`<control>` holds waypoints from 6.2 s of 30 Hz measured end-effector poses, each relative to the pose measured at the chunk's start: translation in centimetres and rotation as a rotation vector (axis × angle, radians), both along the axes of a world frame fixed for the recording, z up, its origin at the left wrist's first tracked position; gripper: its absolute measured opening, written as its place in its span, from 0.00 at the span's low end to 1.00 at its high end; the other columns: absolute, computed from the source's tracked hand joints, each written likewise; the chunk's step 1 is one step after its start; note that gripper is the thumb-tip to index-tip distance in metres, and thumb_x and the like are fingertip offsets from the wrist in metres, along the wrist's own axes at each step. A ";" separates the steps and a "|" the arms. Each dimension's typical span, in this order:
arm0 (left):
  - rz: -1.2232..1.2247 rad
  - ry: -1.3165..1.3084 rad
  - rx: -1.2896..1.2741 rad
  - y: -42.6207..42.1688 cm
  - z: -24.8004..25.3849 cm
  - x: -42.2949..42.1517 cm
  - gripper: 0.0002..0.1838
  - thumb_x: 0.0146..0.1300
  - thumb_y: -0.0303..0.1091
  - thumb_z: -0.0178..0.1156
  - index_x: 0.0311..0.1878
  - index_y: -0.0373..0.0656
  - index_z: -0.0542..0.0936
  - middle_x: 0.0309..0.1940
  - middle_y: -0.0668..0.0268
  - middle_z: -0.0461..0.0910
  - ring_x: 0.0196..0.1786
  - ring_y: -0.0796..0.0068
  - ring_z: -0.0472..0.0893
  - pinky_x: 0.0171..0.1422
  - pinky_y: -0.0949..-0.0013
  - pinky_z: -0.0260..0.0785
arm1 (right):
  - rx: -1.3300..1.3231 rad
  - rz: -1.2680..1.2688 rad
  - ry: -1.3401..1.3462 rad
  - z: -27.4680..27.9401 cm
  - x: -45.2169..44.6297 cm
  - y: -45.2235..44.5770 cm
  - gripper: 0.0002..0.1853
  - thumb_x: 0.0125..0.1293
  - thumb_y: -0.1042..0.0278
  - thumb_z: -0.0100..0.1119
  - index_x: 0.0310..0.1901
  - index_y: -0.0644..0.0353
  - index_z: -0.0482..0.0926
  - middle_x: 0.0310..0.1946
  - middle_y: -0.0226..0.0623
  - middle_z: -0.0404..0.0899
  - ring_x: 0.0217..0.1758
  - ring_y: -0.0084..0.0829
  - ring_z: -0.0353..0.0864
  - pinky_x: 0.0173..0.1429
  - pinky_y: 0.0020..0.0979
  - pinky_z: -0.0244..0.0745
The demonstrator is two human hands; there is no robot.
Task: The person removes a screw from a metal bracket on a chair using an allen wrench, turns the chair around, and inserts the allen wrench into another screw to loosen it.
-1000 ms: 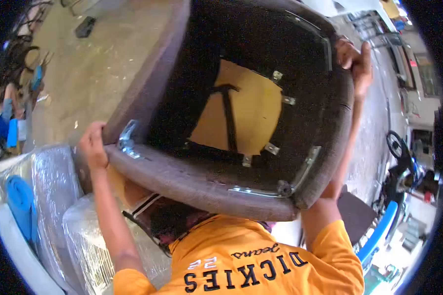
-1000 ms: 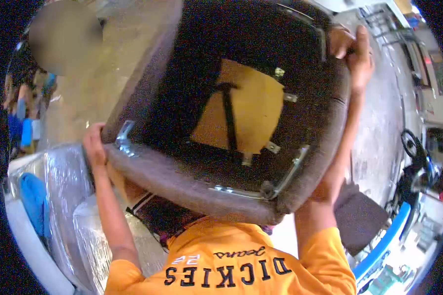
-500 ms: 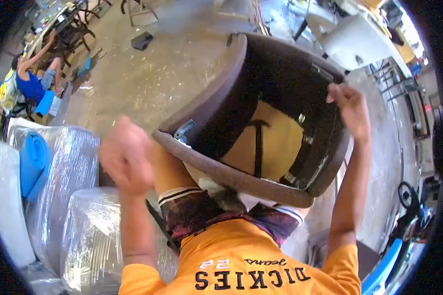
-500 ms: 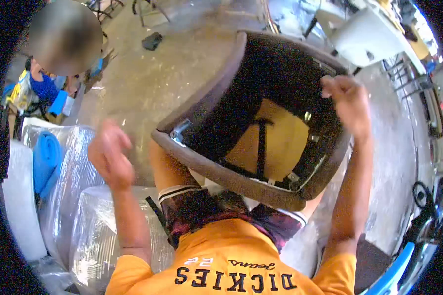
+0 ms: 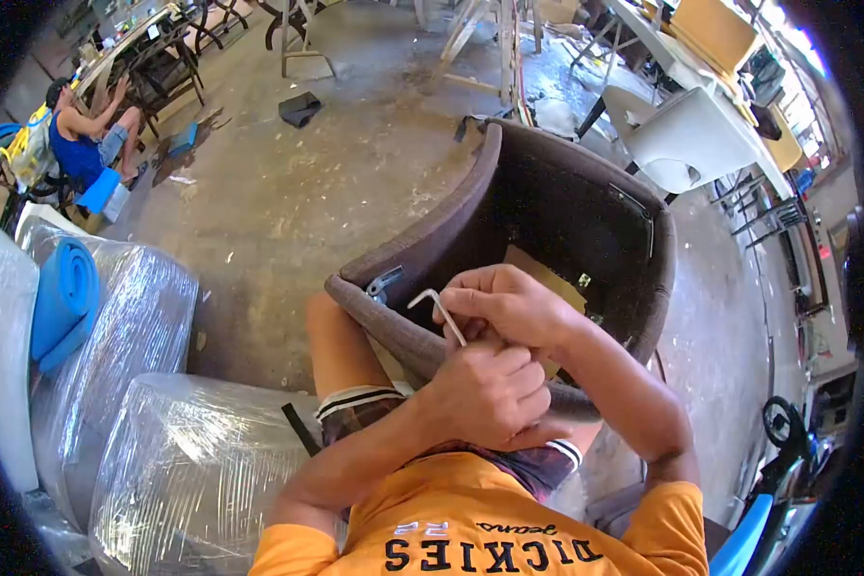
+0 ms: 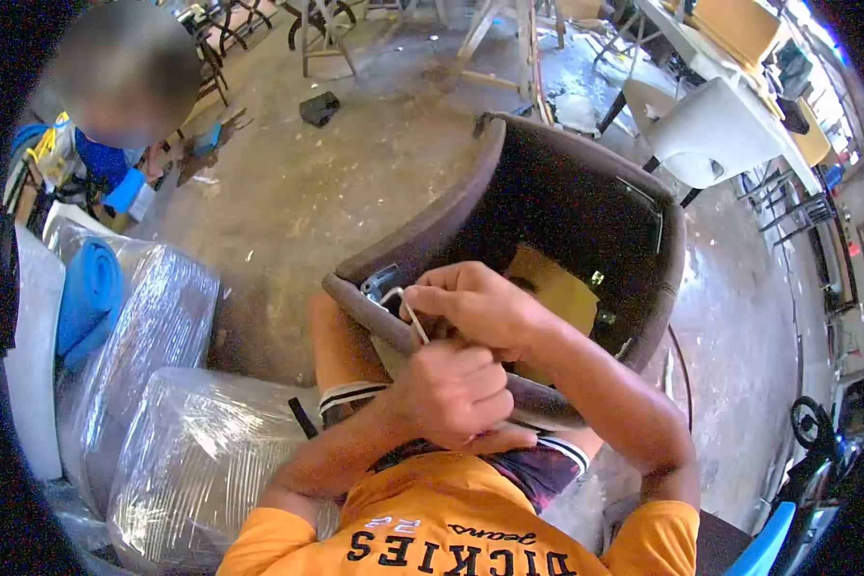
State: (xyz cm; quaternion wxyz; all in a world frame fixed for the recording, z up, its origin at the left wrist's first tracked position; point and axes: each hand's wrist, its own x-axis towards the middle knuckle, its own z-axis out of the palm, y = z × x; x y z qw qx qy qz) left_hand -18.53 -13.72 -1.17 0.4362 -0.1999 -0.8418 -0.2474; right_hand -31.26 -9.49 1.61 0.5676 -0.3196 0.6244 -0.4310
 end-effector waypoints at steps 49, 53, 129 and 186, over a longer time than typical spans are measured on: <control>0.400 -0.803 1.397 -28.4 -19.7 -2.5 0.15 0.72 0.46 0.62 0.50 0.45 0.82 0.35 0.67 0.86 0.38 0.77 0.84 0.41 0.72 0.73 | 0.097 0.225 0.715 -5.1 -2.6 -1.4 0.12 0.71 0.63 0.55 0.37 0.64 0.81 0.33 0.57 0.83 0.40 0.61 0.83 0.47 0.54 0.77; 0.229 -0.815 1.449 -31.5 -23.8 -6.6 0.18 0.73 0.48 0.61 0.53 0.42 0.81 0.36 0.65 0.85 0.37 0.77 0.84 0.39 0.73 0.73 | 0.264 0.206 0.580 -7.0 -4.3 -3.9 0.13 0.70 0.63 0.57 0.36 0.65 0.82 0.33 0.58 0.82 0.40 0.60 0.84 0.46 0.52 0.78; 0.436 -1.114 0.781 -33.9 -27.1 -9.8 0.22 0.69 0.49 0.62 0.52 0.38 0.83 0.31 0.64 0.83 0.29 0.74 0.78 0.32 0.66 0.71 | 0.566 0.247 0.200 -12.3 -1.4 -11.2 0.15 0.72 0.66 0.51 0.34 0.70 0.78 0.31 0.66 0.80 0.43 0.64 0.83 0.49 0.57 0.77; 0.362 -1.210 0.756 -32.5 -25.7 -11.2 0.21 0.69 0.47 0.63 0.52 0.38 0.84 0.39 0.58 0.88 0.35 0.69 0.84 0.43 0.63 0.77 | 0.438 0.195 0.371 -13.1 -0.4 -9.6 0.19 0.78 0.55 0.46 0.42 0.65 0.78 0.32 0.63 0.81 0.40 0.66 0.82 0.47 0.60 0.76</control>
